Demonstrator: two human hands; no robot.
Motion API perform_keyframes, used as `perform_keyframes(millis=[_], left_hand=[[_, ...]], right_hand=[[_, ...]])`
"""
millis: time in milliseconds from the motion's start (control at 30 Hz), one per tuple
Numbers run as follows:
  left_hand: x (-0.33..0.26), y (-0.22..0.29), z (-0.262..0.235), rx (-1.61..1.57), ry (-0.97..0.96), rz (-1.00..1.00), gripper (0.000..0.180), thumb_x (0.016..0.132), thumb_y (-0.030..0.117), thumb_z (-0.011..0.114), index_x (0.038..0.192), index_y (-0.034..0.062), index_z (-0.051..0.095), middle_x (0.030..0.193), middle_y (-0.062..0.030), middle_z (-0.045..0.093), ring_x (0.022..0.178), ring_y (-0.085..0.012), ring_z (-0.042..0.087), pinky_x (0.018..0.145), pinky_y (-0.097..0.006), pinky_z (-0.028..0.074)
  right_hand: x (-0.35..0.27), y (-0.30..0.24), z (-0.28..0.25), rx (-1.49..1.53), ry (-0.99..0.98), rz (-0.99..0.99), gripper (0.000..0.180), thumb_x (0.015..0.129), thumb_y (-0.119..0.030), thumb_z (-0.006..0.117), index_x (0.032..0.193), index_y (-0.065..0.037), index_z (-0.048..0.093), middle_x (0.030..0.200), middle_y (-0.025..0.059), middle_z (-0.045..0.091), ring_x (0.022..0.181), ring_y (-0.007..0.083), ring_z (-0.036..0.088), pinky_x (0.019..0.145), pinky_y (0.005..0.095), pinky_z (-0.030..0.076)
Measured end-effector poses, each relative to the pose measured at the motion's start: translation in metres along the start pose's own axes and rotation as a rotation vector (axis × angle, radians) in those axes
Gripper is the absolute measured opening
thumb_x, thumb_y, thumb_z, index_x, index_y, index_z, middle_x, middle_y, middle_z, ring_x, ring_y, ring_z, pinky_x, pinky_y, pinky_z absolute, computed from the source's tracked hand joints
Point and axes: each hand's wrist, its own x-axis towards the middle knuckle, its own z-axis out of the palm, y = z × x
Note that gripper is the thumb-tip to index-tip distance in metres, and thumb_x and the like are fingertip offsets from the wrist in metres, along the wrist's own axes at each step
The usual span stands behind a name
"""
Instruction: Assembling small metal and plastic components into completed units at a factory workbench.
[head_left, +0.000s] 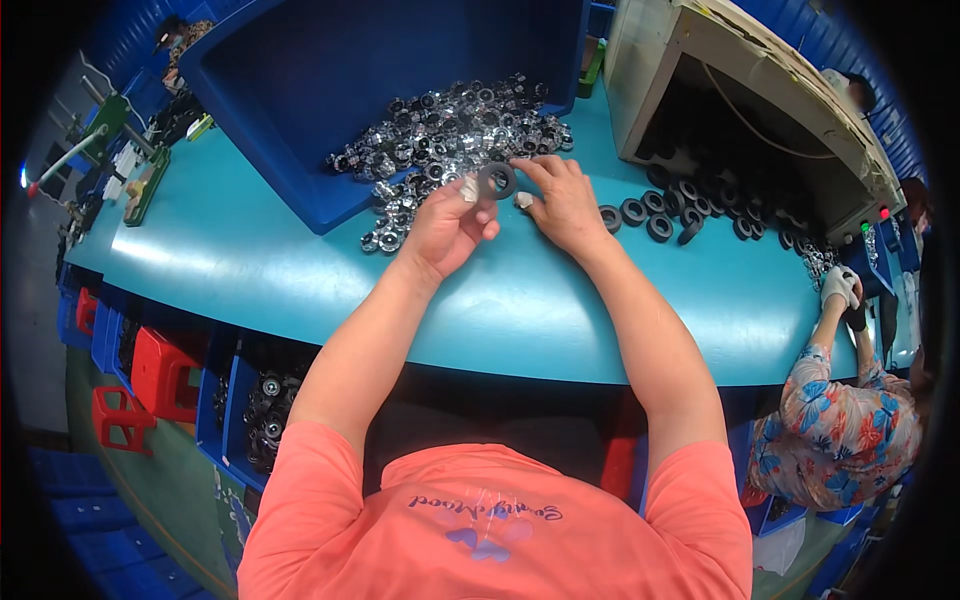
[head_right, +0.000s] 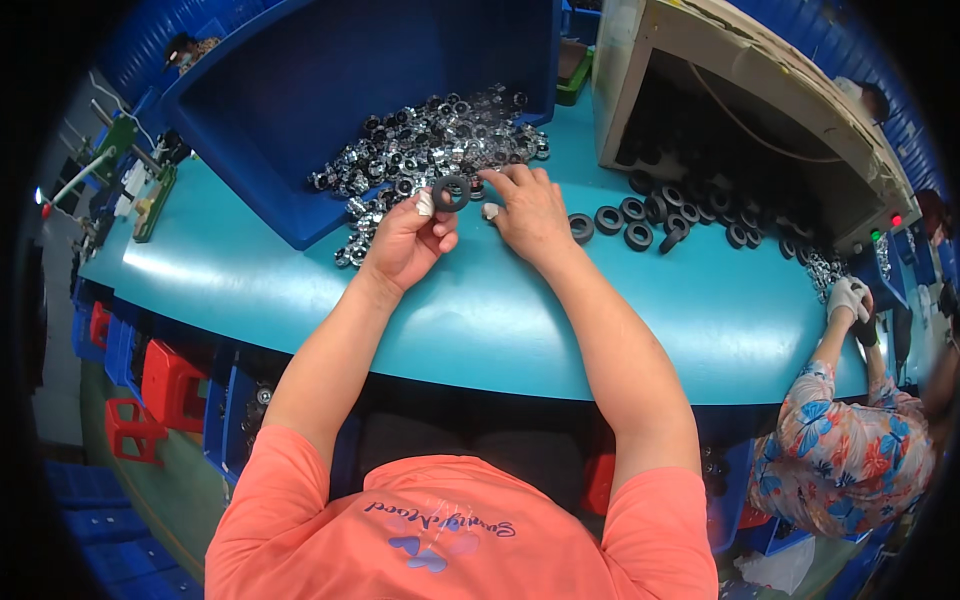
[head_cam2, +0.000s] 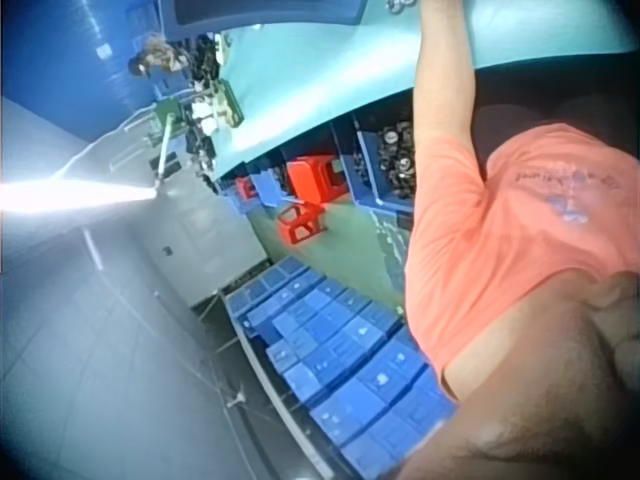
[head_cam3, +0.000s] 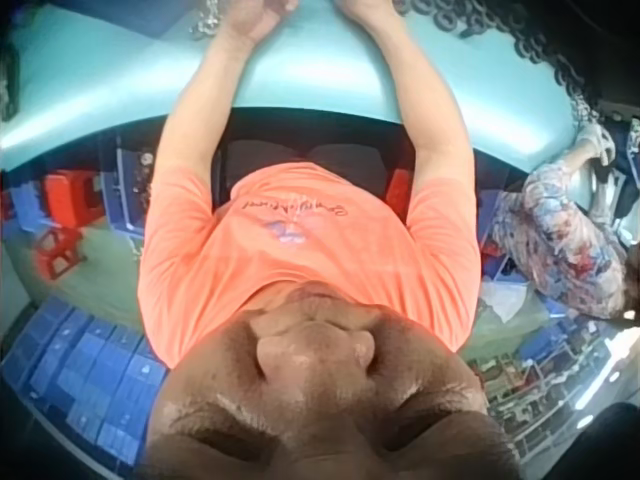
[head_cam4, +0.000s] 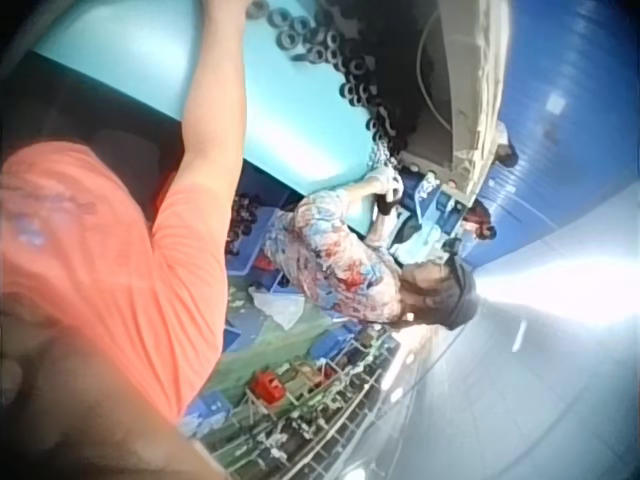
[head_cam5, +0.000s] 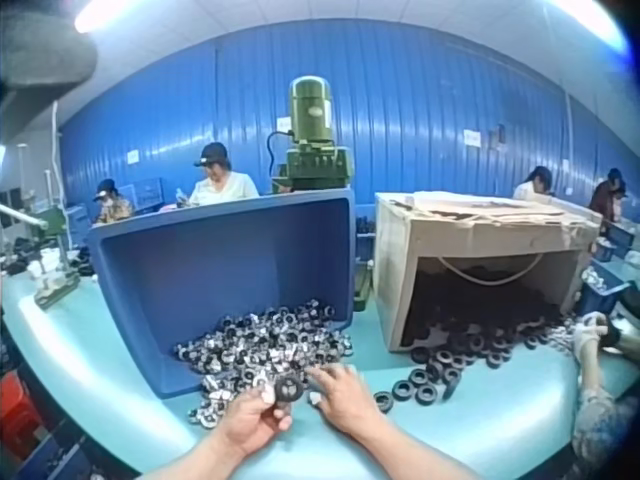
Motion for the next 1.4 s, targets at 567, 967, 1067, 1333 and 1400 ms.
perform_keyframes(millis=[567,967,1067,1333,1400], left_hand=[[0.001,0.002,0.002,0.011,-0.011,-0.038,0.020,0.106,0.022,0.054,0.110,0.0065,0.064,0.091,-0.0015,0.058,0.078,-0.0140,0.051,0.066,-0.030,0.047],[0.009,-0.005,-0.008,0.127,0.069,0.036,0.017,0.100,0.020,0.067,0.110,0.0066,0.065,0.087,0.0021,0.058,0.074,-0.0096,0.052,0.063,-0.028,0.046],[0.011,-0.007,-0.011,0.212,0.099,0.061,0.014,0.096,0.017,0.072,0.105,0.0068,0.068,0.082,0.0034,0.059,0.070,-0.0083,0.053,0.061,-0.027,0.046],[0.004,-0.002,-0.002,0.308,0.178,0.042,0.015,0.093,0.019,0.076,0.100,0.0069,0.070,0.078,0.0048,0.059,0.067,-0.0078,0.052,0.061,-0.028,0.046],[0.004,-0.003,-0.004,0.291,0.146,0.026,0.016,0.093,0.019,0.076,0.100,0.0068,0.070,0.079,0.0045,0.060,0.068,-0.0078,0.052,0.061,-0.028,0.046]], right_hand=[[0.002,0.004,0.007,0.109,0.062,-0.049,0.027,0.083,-0.018,0.077,0.109,-0.015,0.071,0.100,0.0102,0.063,0.094,0.0298,0.062,0.082,0.0391,0.051],[0.002,-0.030,-0.042,1.302,-0.276,0.513,0.020,0.096,-0.021,0.067,0.111,-0.008,0.064,0.085,-0.0004,0.058,0.071,0.0075,0.055,0.055,0.0247,0.046],[0.000,-0.031,-0.031,1.103,-0.292,0.457,0.022,0.094,-0.022,0.071,0.109,-0.006,0.069,0.082,-0.0015,0.063,0.065,0.0068,0.055,0.053,0.0246,0.046],[-0.004,-0.034,-0.029,1.257,-0.321,0.472,0.020,0.092,-0.023,0.072,0.105,-0.008,0.070,0.080,-0.0039,0.061,0.066,0.0063,0.053,0.060,0.0241,0.046],[-0.003,-0.030,-0.027,1.260,-0.309,0.465,0.020,0.092,-0.026,0.073,0.100,-0.008,0.070,0.077,-0.0047,0.059,0.066,0.0051,0.053,0.058,0.0238,0.044]])
